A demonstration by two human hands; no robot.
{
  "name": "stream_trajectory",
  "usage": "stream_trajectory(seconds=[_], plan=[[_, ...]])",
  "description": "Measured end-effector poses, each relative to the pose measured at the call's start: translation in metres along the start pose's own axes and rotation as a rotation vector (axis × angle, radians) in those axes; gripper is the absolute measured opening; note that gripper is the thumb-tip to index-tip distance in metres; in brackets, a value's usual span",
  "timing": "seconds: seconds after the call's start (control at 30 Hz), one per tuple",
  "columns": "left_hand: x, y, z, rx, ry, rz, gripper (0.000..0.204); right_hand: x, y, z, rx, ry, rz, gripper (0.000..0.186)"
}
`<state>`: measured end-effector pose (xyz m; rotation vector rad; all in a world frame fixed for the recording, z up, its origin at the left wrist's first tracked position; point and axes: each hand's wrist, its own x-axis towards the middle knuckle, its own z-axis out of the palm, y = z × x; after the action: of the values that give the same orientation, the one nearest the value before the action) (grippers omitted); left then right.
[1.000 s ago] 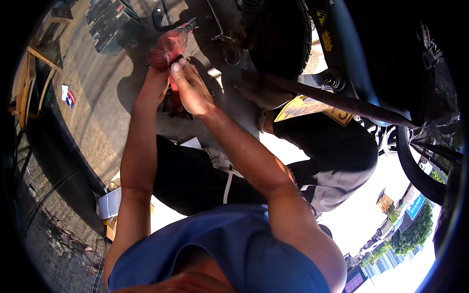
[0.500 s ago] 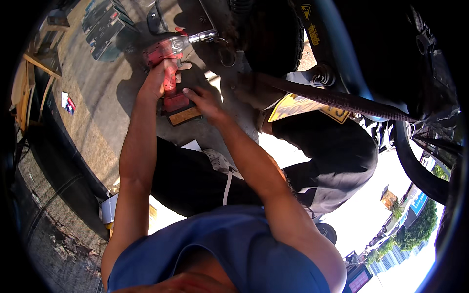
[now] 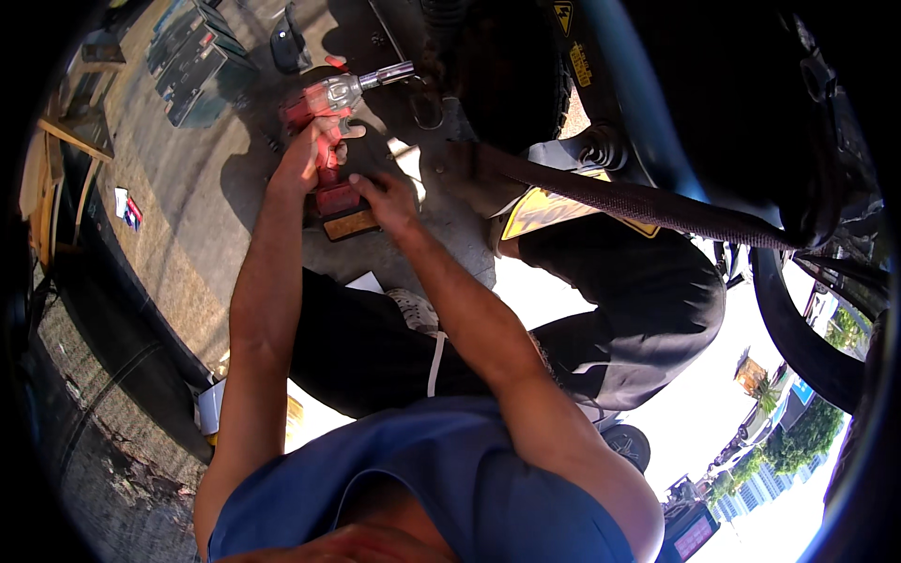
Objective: The person uses an impact driver and a socket to loosen and tighten bolts on the rear assembly of a motorcycle, while also handling a seat component.
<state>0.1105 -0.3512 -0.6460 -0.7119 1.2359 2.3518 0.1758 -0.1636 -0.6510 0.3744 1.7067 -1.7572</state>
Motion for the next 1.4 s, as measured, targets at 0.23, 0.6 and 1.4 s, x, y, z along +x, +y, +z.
stream_trajectory(seconds=[0.23,0.6,1.4], plan=[[-0.003,0.008,-0.001,0.024,-0.055,-0.023,0.039,0.002,0.002,0.003,0.042,-0.018,-0.009,0.046],[0.004,0.001,-0.007,0.033,-0.068,-0.001,0.042,0.008,0.014,0.001,0.032,-0.003,-0.026,0.042],[-0.001,0.009,0.010,0.074,-0.083,0.113,0.043,0.027,0.024,-0.003,0.187,-0.049,-0.055,0.041]])
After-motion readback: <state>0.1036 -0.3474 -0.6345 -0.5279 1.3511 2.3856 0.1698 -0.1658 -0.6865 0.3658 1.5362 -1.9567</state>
